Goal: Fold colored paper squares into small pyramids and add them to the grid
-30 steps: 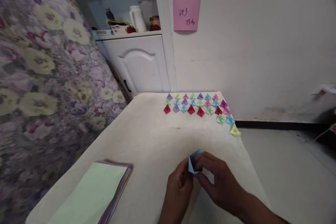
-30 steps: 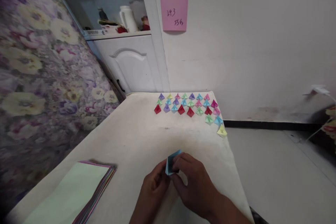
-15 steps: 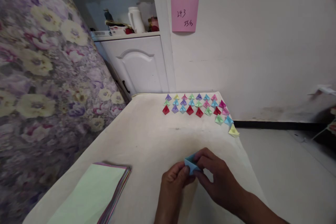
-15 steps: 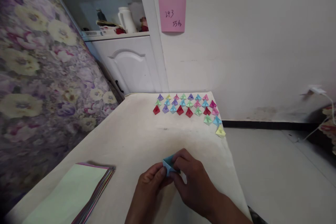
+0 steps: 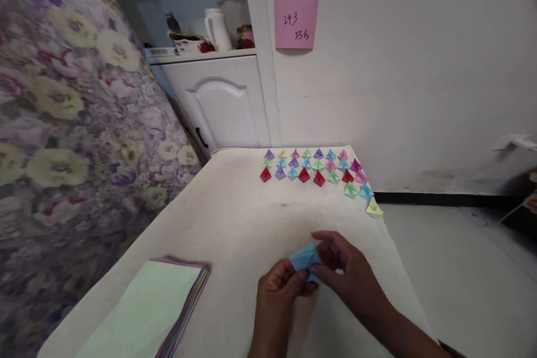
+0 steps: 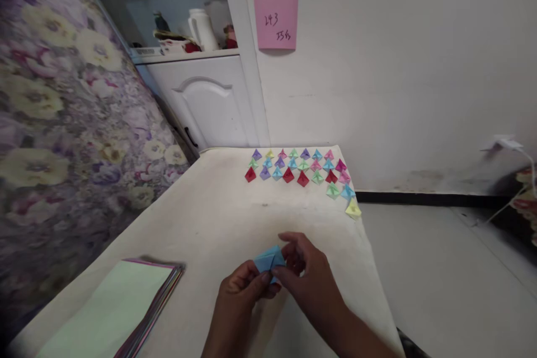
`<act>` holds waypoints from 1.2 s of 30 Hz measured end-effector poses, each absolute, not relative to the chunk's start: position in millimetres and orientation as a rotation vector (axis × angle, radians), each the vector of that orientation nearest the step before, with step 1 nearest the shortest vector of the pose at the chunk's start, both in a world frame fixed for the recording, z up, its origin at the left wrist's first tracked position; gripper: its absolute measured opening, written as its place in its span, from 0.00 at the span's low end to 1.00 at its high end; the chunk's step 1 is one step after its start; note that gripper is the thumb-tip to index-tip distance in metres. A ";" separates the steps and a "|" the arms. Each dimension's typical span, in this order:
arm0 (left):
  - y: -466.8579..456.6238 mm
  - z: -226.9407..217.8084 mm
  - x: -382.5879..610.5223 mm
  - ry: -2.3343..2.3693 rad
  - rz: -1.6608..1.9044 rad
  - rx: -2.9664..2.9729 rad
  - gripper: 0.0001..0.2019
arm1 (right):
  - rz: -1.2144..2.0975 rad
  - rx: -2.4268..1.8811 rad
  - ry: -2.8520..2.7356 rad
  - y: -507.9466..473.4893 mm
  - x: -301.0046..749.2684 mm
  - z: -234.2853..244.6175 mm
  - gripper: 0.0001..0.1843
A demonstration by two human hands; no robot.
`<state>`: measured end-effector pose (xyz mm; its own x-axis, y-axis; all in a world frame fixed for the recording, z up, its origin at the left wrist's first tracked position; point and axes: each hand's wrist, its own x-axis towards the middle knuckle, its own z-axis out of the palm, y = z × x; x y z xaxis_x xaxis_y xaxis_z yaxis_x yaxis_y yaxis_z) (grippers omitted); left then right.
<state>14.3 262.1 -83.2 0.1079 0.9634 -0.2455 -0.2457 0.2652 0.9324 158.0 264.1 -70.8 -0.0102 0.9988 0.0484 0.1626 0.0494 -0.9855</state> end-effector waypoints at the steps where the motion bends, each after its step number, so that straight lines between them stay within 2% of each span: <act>1: 262.0 -83.9 14.7 1.084 1.065 0.862 0.07 | 1.158 -1.288 -1.350 265.5 158.8 -71.2 0.16; 3: 261.6 -85.0 15.6 1.094 1.045 0.864 0.08 | 1.242 -1.289 -1.346 268.1 160.8 -73.1 0.05; 4: 261.2 -85.3 16.2 1.094 1.035 0.874 0.08 | 1.262 -1.291 -1.338 269.0 161.7 -74.4 0.04; 14: 257.1 -87.9 21.6 0.981 0.876 0.951 0.12 | 1.438 -1.176 -1.261 268.3 162.3 -75.9 0.09; 27: 270.4 -71.5 33.9 1.044 0.879 1.083 0.08 | 1.210 -1.242 -1.282 274.9 182.7 -63.0 0.11; 36: 289.4 -82.2 46.8 0.985 0.887 1.017 0.11 | 1.168 -1.305 -1.280 291.3 189.6 -67.5 0.11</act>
